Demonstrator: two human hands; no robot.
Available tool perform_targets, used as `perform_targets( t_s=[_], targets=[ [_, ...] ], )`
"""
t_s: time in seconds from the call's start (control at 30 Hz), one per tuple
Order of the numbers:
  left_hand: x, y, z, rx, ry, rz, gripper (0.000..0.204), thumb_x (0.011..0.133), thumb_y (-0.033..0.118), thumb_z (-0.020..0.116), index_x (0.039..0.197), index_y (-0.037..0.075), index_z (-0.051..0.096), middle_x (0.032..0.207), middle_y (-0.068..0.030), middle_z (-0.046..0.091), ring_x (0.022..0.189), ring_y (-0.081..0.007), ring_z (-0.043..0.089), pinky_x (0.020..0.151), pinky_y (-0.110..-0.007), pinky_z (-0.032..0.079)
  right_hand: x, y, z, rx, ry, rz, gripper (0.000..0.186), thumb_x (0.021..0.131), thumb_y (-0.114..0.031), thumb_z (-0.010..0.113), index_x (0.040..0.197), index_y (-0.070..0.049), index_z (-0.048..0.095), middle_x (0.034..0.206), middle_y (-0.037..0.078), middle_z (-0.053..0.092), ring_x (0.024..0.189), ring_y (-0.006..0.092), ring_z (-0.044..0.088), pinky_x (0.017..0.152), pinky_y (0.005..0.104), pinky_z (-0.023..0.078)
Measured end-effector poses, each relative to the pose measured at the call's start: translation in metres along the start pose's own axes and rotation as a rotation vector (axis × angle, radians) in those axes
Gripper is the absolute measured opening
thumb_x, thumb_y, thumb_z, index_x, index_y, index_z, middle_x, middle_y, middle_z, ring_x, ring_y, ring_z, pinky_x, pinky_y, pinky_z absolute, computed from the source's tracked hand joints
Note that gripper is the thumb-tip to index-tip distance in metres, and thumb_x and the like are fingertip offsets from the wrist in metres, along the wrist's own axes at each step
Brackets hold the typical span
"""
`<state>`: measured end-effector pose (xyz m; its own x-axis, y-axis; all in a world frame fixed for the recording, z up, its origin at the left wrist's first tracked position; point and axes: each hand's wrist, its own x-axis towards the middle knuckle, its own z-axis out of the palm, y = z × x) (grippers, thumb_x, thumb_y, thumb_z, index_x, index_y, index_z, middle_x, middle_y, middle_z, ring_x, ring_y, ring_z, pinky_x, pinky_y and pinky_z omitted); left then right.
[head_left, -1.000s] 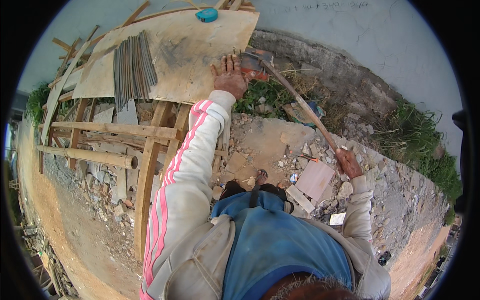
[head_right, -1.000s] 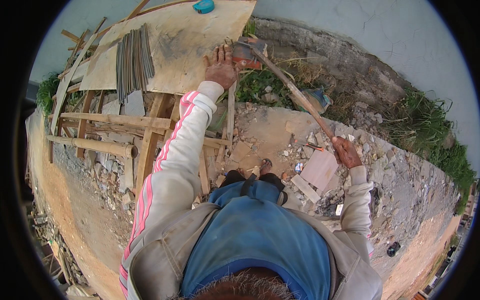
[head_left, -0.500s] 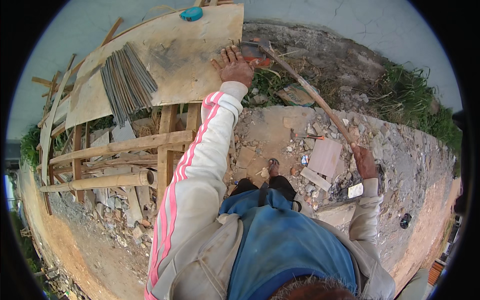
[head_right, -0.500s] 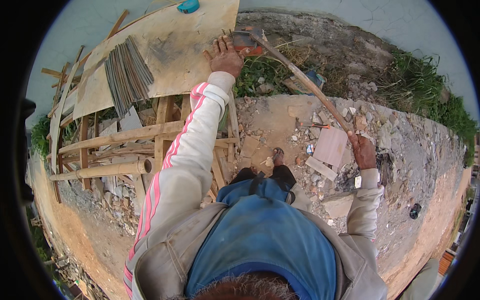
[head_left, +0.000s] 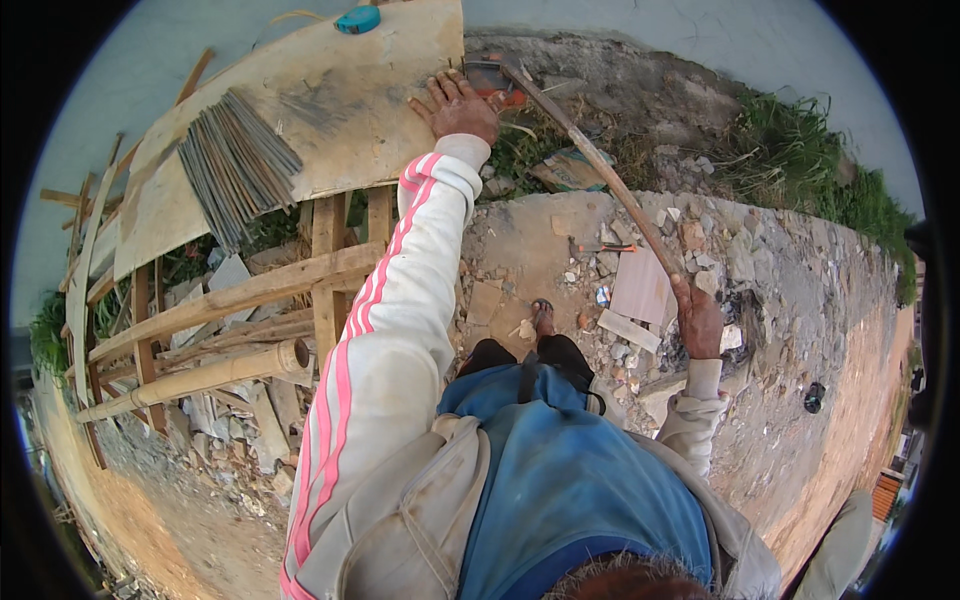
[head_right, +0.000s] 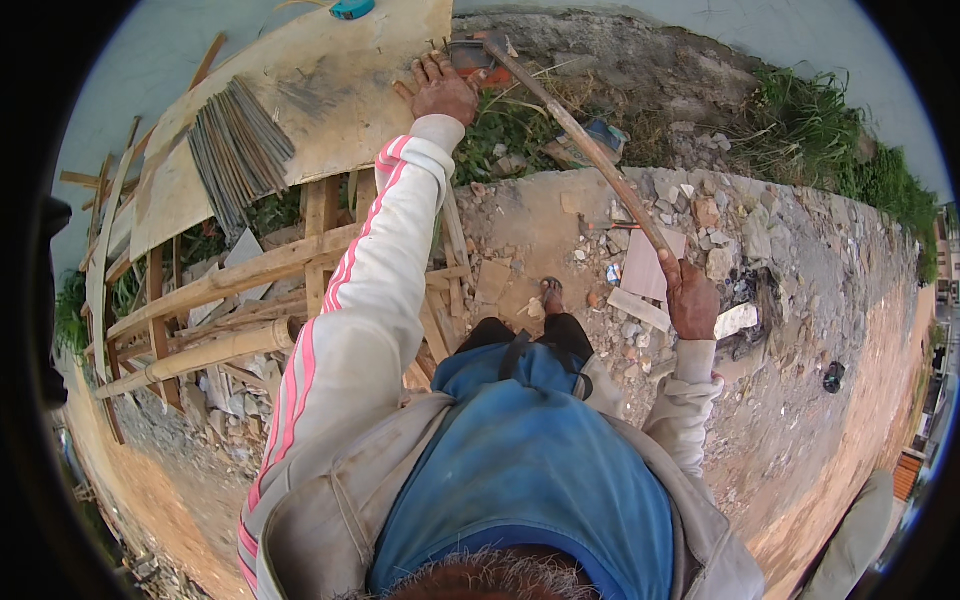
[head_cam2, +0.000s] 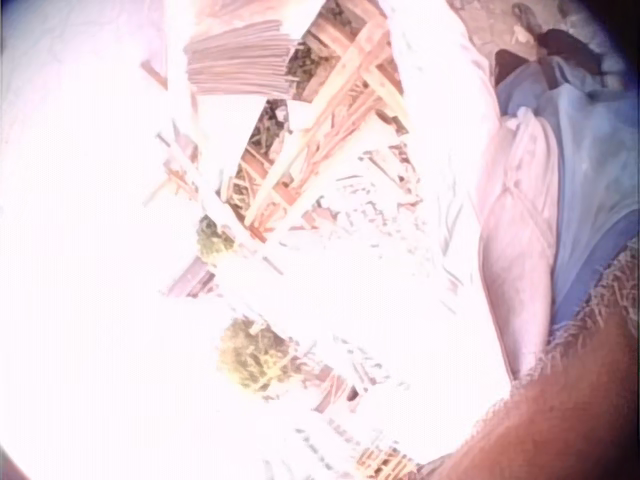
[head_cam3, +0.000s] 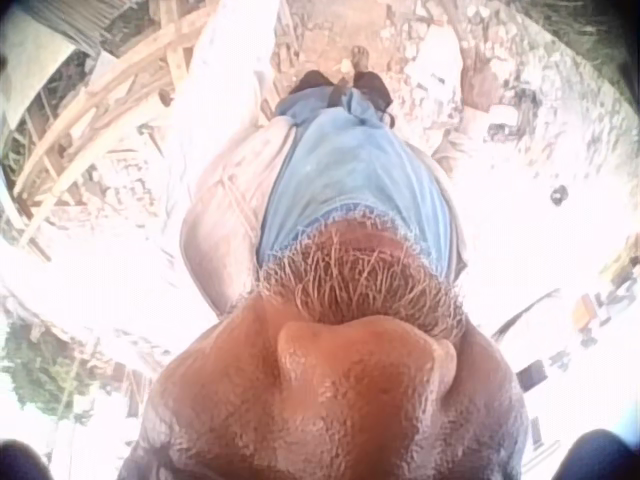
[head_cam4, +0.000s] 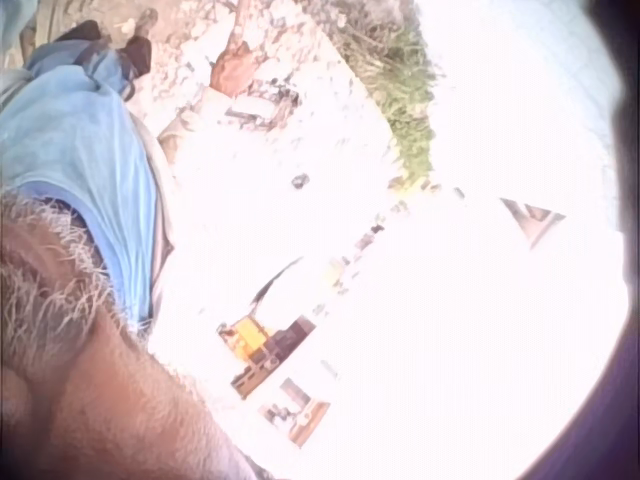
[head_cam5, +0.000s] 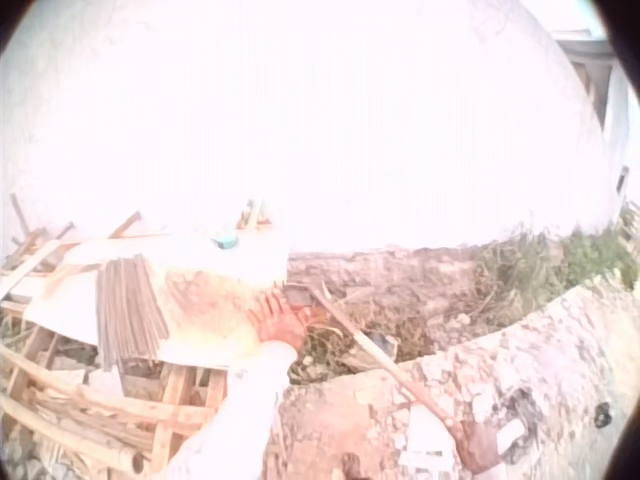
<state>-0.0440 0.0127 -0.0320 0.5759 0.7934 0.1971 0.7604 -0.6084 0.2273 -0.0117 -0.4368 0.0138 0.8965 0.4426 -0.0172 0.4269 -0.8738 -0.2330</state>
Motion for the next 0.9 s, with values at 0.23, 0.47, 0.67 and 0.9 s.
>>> perform_targets(
  t_s=[0.23, 0.47, 0.67, 0.9],
  targets=[
    [-0.002, 0.000, -0.002, -0.002, 0.020, -0.001, 0.083, 0.098, 0.064, 0.030, 0.156, 0.005, 0.018, 0.163, -0.0145, 0.017, 0.152, -0.0317, 0.011, 0.118, -0.063, 0.000, 0.017, 0.005, -0.017, 0.006, -0.021, -0.021, 0.072, 0.096, -0.066, 0.041, 0.082, 0.000, 0.067, 0.072, 0.029, 0.062, 0.074, 0.0493, 0.063, 0.065, 0.0551, 0.047],
    [-0.003, 0.000, -0.005, 0.036, 0.002, -0.016, 0.087, 0.097, 0.069, 0.024, 0.156, 0.006, 0.017, 0.163, -0.0133, 0.018, 0.151, -0.0310, 0.013, 0.118, -0.063, 0.005, 0.041, 0.025, -0.028, 0.085, -0.107, -0.104, 0.073, 0.097, -0.065, 0.042, 0.079, 0.002, 0.064, 0.068, 0.028, 0.059, 0.069, 0.0480, 0.060, 0.063, 0.0522, 0.045],
    [-0.003, 0.000, -0.006, -0.034, -0.010, -0.002, 0.083, 0.098, 0.064, 0.028, 0.156, 0.004, 0.019, 0.163, -0.0145, 0.018, 0.151, -0.0315, 0.012, 0.118, -0.063, 0.000, 0.030, 0.022, -0.013, 0.145, -0.084, -0.100, 0.073, 0.096, -0.065, 0.043, 0.074, 0.002, 0.061, 0.065, 0.026, 0.057, 0.066, 0.0468, 0.058, 0.062, 0.0517, 0.044],
    [-0.004, 0.000, -0.010, -0.027, -0.056, 0.005, 0.085, 0.098, 0.065, 0.025, 0.156, 0.004, 0.015, 0.164, -0.0146, 0.014, 0.152, -0.0313, 0.009, 0.117, -0.064, -0.002, 0.017, 0.010, -0.021, 0.084, -0.061, -0.059, 0.075, 0.096, -0.066, 0.042, 0.071, 0.001, 0.062, 0.065, 0.026, 0.059, 0.065, 0.0462, 0.060, 0.062, 0.0524, 0.046]
  ],
)
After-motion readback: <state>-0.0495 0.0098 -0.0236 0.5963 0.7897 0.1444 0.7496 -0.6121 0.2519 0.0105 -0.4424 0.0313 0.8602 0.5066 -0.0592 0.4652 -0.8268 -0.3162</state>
